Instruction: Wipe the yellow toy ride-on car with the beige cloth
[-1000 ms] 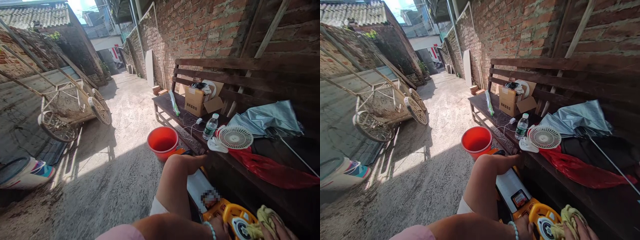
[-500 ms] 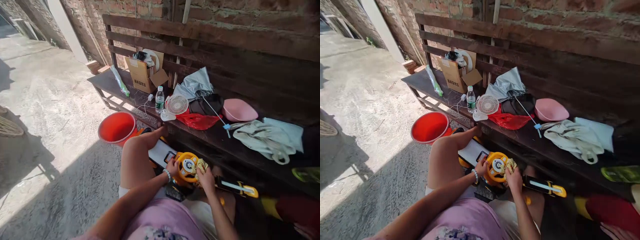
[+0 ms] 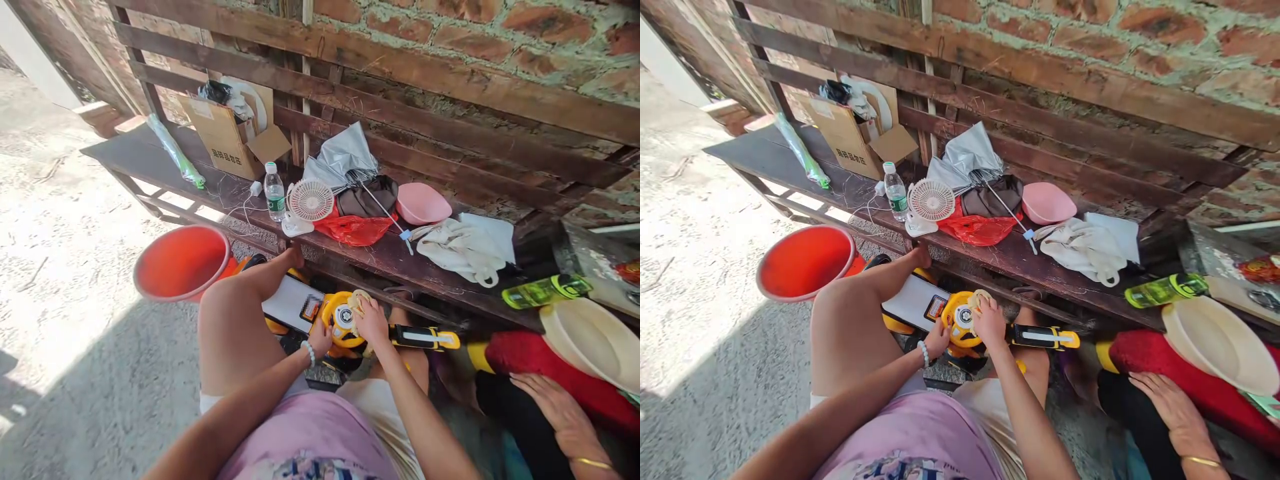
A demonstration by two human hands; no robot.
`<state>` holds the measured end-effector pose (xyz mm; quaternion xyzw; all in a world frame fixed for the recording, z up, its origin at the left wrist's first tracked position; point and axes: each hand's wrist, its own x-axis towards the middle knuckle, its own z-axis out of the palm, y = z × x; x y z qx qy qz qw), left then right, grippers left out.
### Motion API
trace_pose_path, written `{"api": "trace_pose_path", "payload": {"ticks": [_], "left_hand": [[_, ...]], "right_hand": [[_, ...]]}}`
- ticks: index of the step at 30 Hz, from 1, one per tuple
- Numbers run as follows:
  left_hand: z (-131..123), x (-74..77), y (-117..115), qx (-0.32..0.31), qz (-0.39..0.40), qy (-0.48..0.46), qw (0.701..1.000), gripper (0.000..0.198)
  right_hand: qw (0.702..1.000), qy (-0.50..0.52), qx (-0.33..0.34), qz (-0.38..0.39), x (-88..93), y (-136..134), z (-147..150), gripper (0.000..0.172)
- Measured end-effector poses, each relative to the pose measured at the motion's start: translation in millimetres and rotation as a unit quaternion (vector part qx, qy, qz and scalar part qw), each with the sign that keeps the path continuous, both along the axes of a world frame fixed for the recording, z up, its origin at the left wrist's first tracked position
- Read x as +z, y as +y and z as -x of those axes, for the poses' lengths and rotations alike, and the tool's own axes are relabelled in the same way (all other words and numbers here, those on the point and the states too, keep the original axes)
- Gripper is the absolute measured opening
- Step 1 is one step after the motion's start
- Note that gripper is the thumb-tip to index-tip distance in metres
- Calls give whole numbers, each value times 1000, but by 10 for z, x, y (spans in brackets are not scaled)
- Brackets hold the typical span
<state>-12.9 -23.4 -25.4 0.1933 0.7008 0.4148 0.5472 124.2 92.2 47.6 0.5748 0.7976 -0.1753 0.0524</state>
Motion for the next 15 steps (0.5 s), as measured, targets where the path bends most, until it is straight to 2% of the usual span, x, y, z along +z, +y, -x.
{"api": "trace_pose_path", "payload": {"ticks": [3, 5, 8, 10, 13, 15], "left_hand": [[16, 23, -1, -11, 13, 25, 1000, 32], [9, 39, 0, -33, 8, 36, 999, 30], [-2, 102, 8, -74, -12, 56, 996, 23], [-4, 180, 10, -82, -25, 60, 995, 17], [-13, 276, 2, -70, -42, 75, 994, 11], [-27, 256, -8, -55, -70, 95, 992, 26]], "right_hand": [[992, -42, 119, 16, 207, 210, 343, 53], [976, -47, 213, 21, 294, 237, 542, 48], [938, -37, 342, 34, 340, 108, 747, 37], [914, -26, 402, 51, 330, -26, 805, 31], [903, -7, 427, 55, 272, -124, 784, 27], [917, -2, 396, 40, 204, -50, 742, 28]]}}
